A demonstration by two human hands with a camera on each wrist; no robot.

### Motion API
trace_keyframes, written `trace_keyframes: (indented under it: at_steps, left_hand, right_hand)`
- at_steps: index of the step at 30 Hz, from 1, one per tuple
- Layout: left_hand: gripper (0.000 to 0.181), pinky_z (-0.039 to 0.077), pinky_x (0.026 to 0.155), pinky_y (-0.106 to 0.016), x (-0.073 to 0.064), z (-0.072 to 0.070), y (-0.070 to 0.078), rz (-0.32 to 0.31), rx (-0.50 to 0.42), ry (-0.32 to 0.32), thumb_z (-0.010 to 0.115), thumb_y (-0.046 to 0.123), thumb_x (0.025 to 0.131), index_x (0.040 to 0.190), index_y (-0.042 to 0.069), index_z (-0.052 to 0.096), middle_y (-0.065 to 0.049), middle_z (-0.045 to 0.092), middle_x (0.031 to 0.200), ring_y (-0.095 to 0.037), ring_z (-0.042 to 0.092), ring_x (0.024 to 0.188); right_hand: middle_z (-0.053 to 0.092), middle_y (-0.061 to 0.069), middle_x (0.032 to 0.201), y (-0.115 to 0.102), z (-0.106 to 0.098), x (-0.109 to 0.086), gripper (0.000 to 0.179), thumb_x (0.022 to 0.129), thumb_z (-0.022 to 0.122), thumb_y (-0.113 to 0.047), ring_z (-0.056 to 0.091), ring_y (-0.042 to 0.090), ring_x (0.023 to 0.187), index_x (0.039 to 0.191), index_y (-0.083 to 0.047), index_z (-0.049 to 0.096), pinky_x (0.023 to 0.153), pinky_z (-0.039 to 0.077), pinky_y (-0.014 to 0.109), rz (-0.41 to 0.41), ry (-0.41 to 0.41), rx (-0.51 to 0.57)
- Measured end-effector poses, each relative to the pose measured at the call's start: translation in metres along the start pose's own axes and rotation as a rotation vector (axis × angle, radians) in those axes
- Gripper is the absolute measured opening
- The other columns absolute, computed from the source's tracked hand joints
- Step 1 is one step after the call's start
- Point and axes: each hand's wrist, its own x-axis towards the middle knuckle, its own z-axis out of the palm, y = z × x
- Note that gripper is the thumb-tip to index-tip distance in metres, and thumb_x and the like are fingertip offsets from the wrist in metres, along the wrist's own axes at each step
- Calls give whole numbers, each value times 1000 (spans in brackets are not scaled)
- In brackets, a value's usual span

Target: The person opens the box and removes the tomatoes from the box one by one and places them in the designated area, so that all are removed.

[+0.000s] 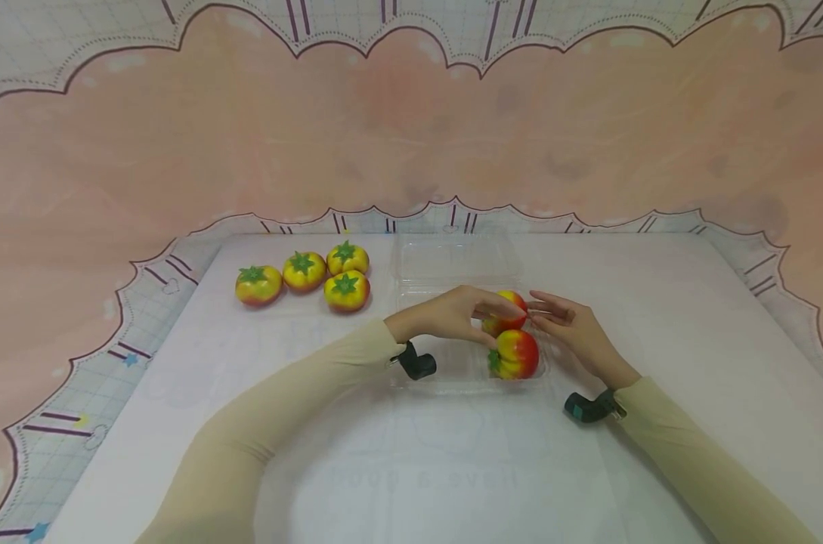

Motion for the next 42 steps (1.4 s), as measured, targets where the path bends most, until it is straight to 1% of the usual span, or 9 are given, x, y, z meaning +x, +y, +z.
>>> trace_keyframes:
  at_steps: [4,8,10,14,18,25,29,33,42]
  left_hand:
    - [50,47,103,-32,5,3,3,7,31,-14,69,6,83,130,1,54,-14,56,133,-23,53,125]
    - [45,47,102,-29,8,5,4,25,54,-24,69,5,83,126,1,57,-13,59,129,-22,54,123]
    - [42,47,101,-26,10,7,4,35,60,-33,70,5,82,124,2,60,-12,60,127,-20,53,121]
    - [38,47,99,-20,12,9,4,49,81,-55,70,6,82,120,6,63,-9,63,124,-17,52,118]
    - [36,46,100,-20,13,10,3,38,99,-60,70,5,82,117,6,64,-9,63,123,-18,53,118]
    - [34,47,101,-22,11,10,2,0,131,-47,69,3,82,116,6,65,-8,62,124,-19,56,118]
    - [34,46,102,-23,11,10,2,1,171,-34,69,3,82,116,7,66,-7,63,123,-17,56,117]
    - [33,46,102,-23,11,10,2,0,189,-26,69,3,82,115,7,66,-6,65,122,-17,57,115]
    - [30,51,95,-25,7,9,1,-11,178,-10,68,1,83,112,7,68,-7,65,117,-19,59,106]
  right_hand:
    - [52,23,134,1,-1,0,58,92,59,-26,61,-5,104,143,-7,39,92,48,19,7,1,-17]
    - [52,22,135,2,-1,1,59,92,59,-29,62,4,110,143,-7,39,90,49,15,10,4,-29]
    - [52,22,135,2,-1,1,59,92,60,-30,61,2,109,143,-7,39,89,49,13,14,3,-25]
    - [51,24,135,2,-1,1,59,92,59,-29,60,-8,102,143,-6,38,89,48,11,10,-1,-8]
    - [50,26,135,2,-1,1,58,93,59,-26,58,-14,97,142,-4,38,88,48,10,-6,-5,11]
    - [49,28,135,2,0,2,58,93,59,-23,59,-13,95,142,-2,37,87,49,11,-4,-6,41]
    - [49,27,135,2,0,2,58,93,59,-23,59,-13,96,142,-3,37,88,49,12,6,-3,49]
    - [49,27,135,2,0,3,58,93,59,-23,59,-12,96,142,-3,37,89,49,14,10,1,48]
    - [48,30,135,2,1,1,54,94,57,-17,59,-12,96,142,0,37,88,50,15,-8,0,56]
